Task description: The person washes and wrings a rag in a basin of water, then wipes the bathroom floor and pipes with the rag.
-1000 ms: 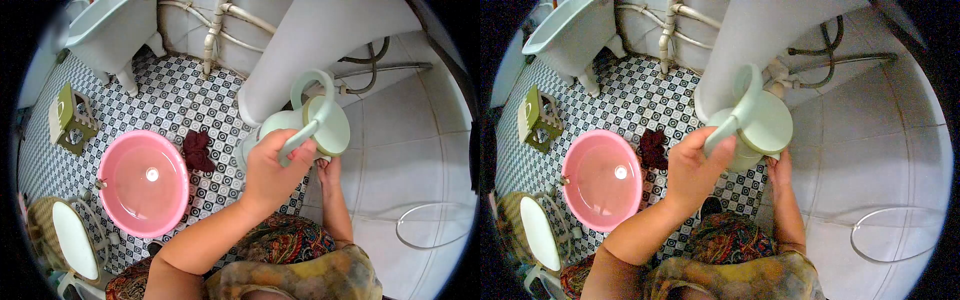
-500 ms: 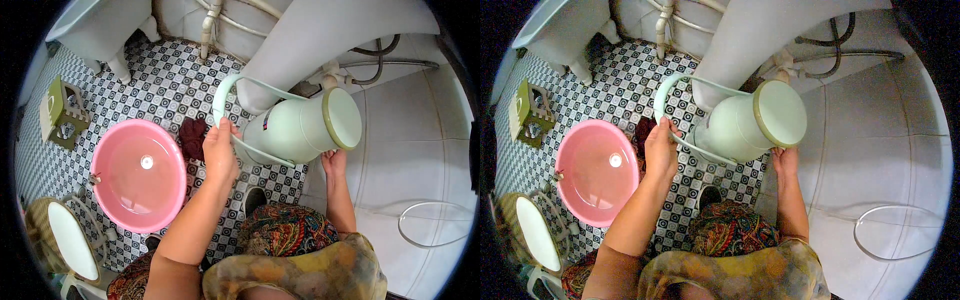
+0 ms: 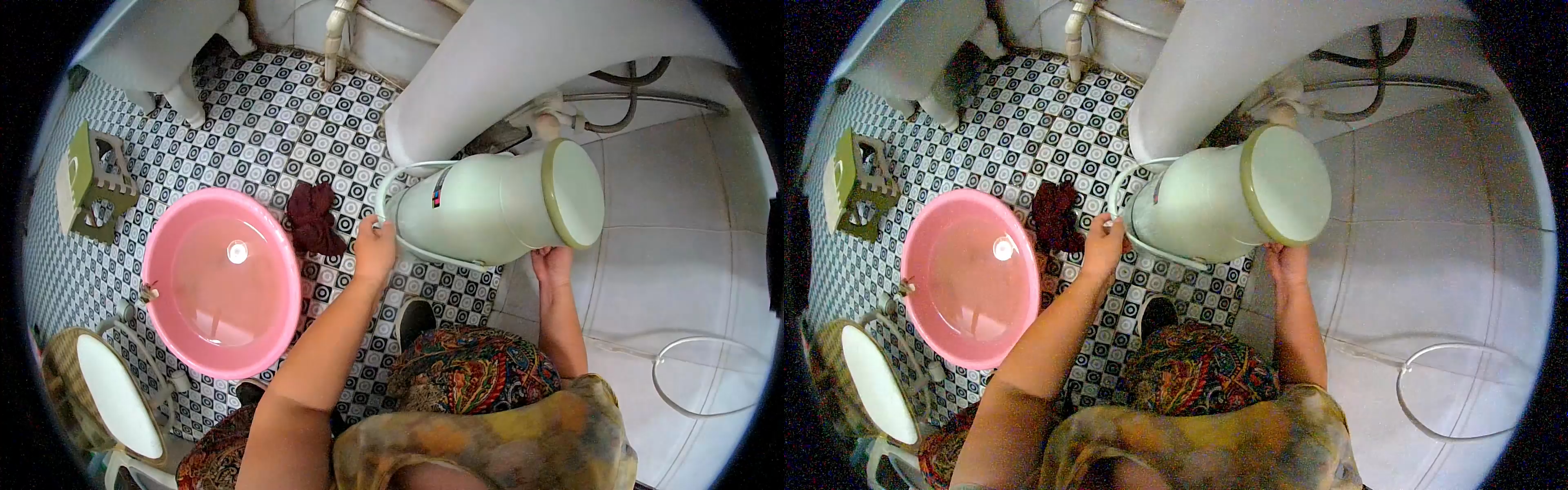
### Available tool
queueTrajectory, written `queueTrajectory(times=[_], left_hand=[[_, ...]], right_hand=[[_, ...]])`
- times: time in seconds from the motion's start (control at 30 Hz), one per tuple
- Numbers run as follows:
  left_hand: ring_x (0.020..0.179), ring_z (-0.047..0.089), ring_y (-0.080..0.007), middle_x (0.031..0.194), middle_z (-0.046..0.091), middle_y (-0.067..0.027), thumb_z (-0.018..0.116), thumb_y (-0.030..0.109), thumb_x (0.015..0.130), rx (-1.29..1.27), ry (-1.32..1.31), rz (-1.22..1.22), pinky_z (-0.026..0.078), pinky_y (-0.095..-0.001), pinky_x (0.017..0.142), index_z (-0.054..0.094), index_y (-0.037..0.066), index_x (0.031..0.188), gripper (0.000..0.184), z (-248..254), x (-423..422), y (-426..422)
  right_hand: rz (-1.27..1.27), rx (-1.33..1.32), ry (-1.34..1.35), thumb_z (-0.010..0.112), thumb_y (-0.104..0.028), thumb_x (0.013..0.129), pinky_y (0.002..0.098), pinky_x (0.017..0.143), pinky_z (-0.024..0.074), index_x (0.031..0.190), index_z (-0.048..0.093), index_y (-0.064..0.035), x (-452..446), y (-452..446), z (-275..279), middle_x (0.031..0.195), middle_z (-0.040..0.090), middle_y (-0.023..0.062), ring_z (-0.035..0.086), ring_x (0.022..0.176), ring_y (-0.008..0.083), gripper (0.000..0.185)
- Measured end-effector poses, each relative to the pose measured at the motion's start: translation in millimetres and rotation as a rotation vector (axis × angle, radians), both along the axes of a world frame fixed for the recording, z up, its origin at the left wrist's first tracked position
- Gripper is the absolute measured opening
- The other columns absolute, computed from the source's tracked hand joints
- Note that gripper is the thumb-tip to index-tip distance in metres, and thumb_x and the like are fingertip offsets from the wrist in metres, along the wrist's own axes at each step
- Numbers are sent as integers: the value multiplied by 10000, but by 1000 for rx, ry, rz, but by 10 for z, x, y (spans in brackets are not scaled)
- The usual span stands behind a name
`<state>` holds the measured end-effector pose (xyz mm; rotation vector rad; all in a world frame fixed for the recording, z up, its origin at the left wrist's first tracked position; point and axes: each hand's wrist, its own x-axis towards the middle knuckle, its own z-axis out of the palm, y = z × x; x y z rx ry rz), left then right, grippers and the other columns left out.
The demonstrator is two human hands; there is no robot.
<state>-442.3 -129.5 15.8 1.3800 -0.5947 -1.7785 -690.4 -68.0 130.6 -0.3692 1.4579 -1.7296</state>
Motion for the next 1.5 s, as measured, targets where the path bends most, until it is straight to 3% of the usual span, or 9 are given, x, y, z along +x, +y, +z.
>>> queueTrajectory(times=[0.1, 0.2, 0.33, 0.4, 0.6, 0.77, 0.93, 1.33, 1.5], left_hand=[[652, 516, -185, 768, 527, -100, 544, 175, 774, -44, -172, -108, 437, -292, 608, 395, 3, 1173, 460, -103, -9, 2], [1001, 390, -334, 1053, 403, -257, 517, 165, 771, -321, -468, -241, 324, -364, 885, 319, 77, 1281, 554, -168, -87, 42], [899, 422, -296, 1007, 426, -228, 471, 235, 824, -322, -585, -385, 357, -357, 840, 280, 110, 1313, 539, -167, -106, 151], [1022, 359, -332, 1100, 402, -256, 440, 224, 836, -301, -455, -343, 321, -369, 891, 244, 132, 1326, 536, -180, -126, 176], [1212, 244, -363, 1362, 183, -151, 395, 437, 850, 168, 226, -264, 284, -537, 901, 74, 270, 1354, 620, -63, -115, 151], [1215, 179, -421, 1392, 54, -123, 381, 591, 795, 508, 483, -134, 257, -586, 907, 137, 239, 1336, 690, 68, -103, 135], [1197, 274, -364, 1337, 264, -137, 239, 704, 754, 488, 577, -231, 227, -595, 919, 228, 167, 1327, 785, 18, -229, 137], [1153, 372, -263, 1294, 359, -77, 233, 612, 818, 333, 812, -131, 295, -477, 928, 343, 150, 1270, 655, 262, -607, 3], [1147, 357, -301, 1303, 322, -89, 284, 591, 816, 326, 856, -128, 266, -545, 912, 242, 209, 1300, 617, 105, -883, 12]], right_hand=[[443, -206, -134, 498, -196, 821, 248, 595, 423, 1049, 514, -114, -413, 152, -210, 829, 572, -16, 496, 622, 92, 243], [109, 18, 18, 507, -199, 820, 257, 635, 422, 1076, 510, -113, -140, 58, -36, 941, 569, 9, 522, 733, 120, 270], [640, -300, -259, 516, -204, 818, 304, 767, 414, 1139, 472, -98, -455, 123, -196, 1065, 535, 44, 518, 911, 167, 341], [-21, 52, 213, 521, -210, 818, 324, 868, 378, 1199, 417, -81, -108, 53, -48, 1164, 480, 67, 469, 1036, 199, 415], [105, 71, 518, 537, -255, 818, 320, 921, 344, 1222, 385, -65, -74, 71, 62, 1215, 442, 73, 431, 1097, 200, 472], [-64, 201, 285, 522, -275, 823, 321, 847, 419, 1202, 404, -62, 162, 61, 180, 1155, 491, 75, 495, 1029, 192, 451], [-30, 81, 98, 459, -258, 843, 336, 815, 451, 1159, 446, -37, 15, 36, -27, 1091, 537, 84, 548, 956, 214, 386], [-4, 107, 107, 414, -226, 862, 341, 797, 468, 1163, 434, -15, 207, 29, 317, 1114, 519, 120, 532, 982, 219, 368], [-181, -52, 85, 445, -220, 835, 345, 756, 485, 1134, 464, -20, 123, 142, 405, 1041, 565, 112, 570, 906, 236, 360]])
